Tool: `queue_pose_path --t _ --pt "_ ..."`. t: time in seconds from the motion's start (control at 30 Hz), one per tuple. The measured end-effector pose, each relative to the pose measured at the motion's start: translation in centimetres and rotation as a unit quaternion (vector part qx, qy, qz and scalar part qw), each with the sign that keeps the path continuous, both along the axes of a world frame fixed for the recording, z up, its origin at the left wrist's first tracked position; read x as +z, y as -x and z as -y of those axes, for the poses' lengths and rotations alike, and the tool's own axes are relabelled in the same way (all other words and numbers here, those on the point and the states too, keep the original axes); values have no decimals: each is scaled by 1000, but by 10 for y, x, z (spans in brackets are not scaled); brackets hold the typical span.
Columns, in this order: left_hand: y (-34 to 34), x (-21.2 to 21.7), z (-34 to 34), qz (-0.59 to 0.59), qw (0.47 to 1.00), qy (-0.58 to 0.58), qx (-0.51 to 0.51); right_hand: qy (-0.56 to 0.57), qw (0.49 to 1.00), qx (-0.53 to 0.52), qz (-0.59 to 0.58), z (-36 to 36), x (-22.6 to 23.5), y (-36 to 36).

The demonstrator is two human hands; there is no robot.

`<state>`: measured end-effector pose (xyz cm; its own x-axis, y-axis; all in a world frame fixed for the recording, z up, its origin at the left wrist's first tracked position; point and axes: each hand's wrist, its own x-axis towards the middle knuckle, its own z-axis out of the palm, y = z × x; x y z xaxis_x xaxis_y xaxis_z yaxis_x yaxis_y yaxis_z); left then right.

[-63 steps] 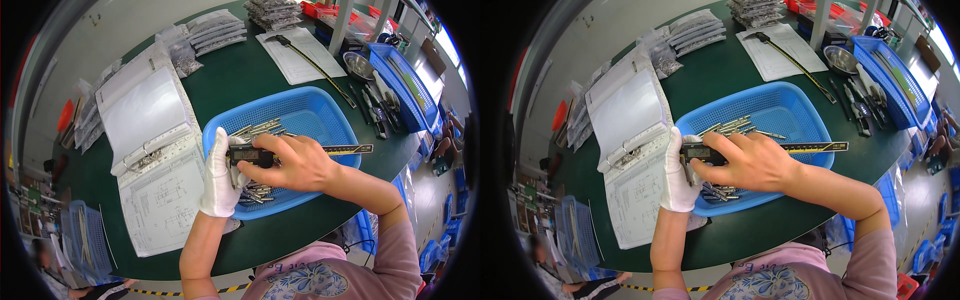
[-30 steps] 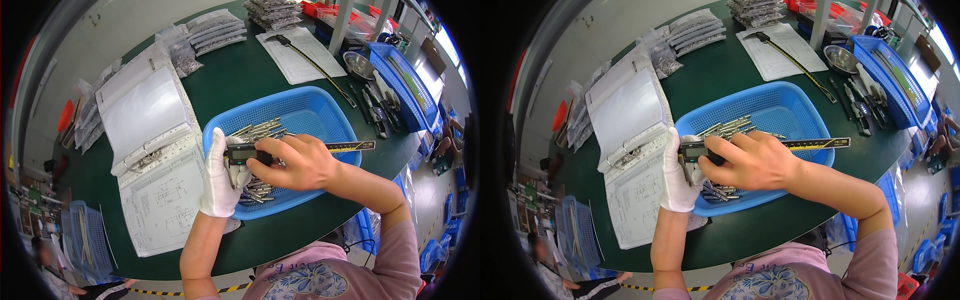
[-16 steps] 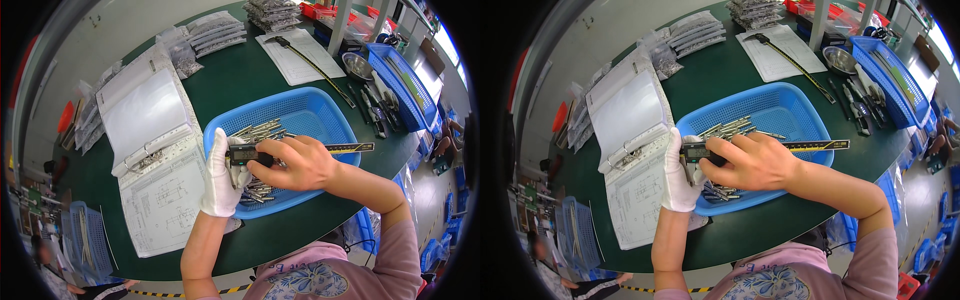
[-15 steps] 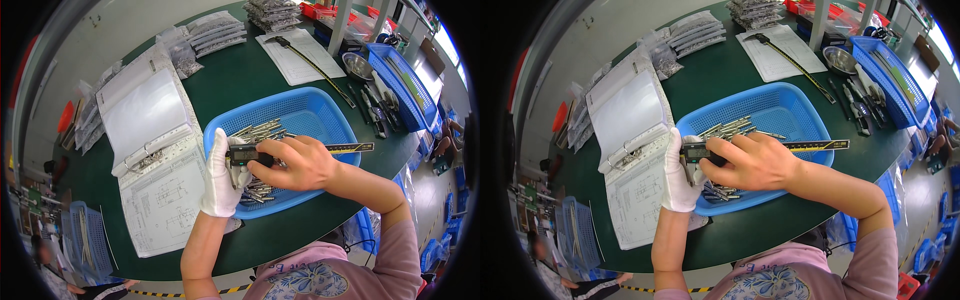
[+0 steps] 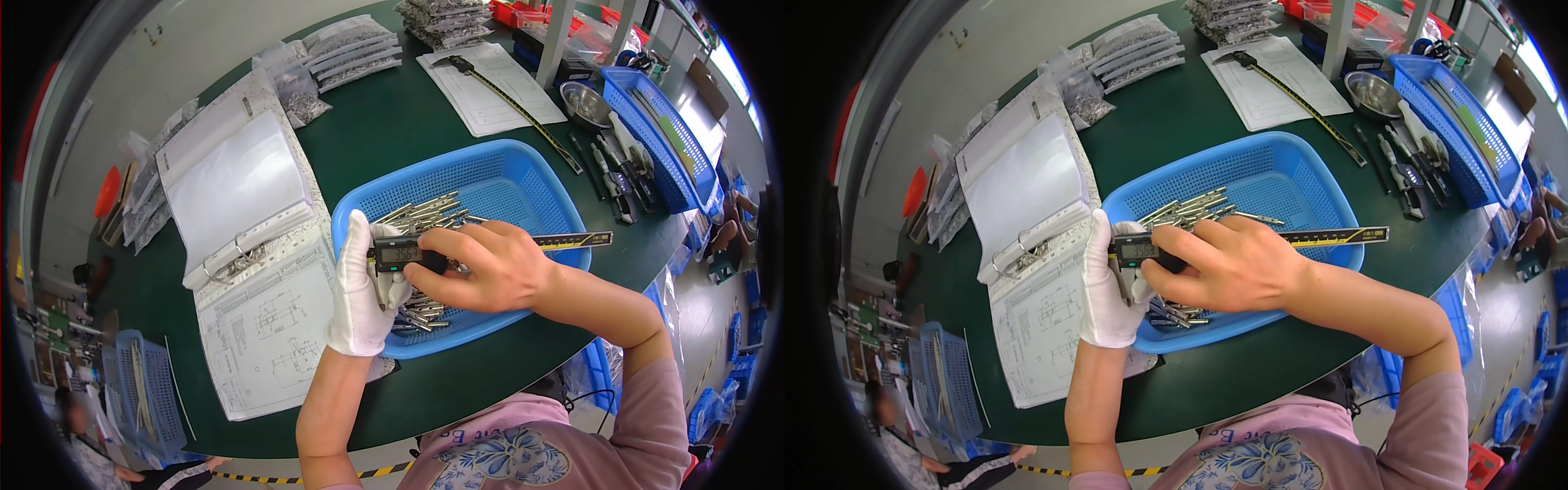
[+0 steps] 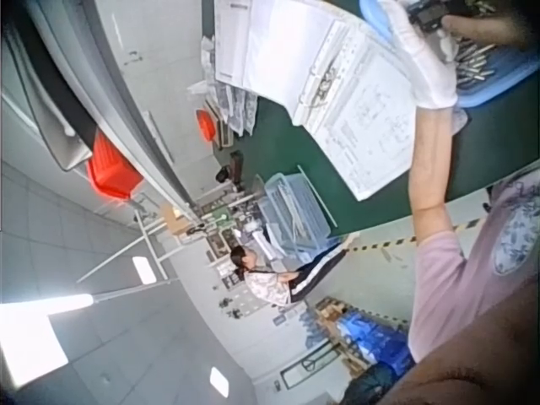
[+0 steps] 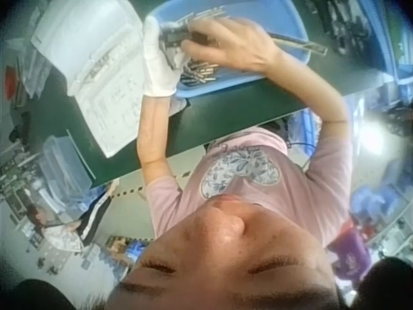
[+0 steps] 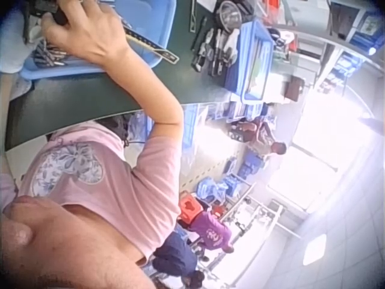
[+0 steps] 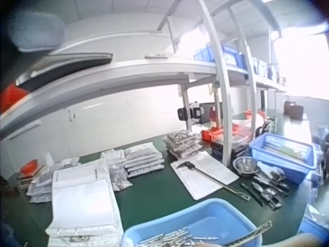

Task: The recorder uses a digital caliper to measure the dimensions of small cylindrical metal parts at a factory workbench, referencing a technical manual.

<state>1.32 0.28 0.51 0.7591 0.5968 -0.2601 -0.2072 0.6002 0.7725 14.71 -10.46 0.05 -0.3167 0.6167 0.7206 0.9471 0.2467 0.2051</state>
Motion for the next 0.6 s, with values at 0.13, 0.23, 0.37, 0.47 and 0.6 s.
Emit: queue_pose_path --t 0.13,0.23,0.37,0.47,0.6 --pt "-1 4 1 -14 1000 -2 13 -5 1000 8 5 -1 0 -1" --pt "0 2 1 -14 1000 2 13 -2 999 24 -43 -3 0 -1" --pt "1 -1 -3 6 1000 9 -15 150 946 20 -288 1 24 1" --pt "1 0 -2 -19 1000 14 14 244 903 -9 -353 -17 47 -1" --pt "2 -5 -4 14 1000 17 11 340 854 -17 -394 -45 57 -13"
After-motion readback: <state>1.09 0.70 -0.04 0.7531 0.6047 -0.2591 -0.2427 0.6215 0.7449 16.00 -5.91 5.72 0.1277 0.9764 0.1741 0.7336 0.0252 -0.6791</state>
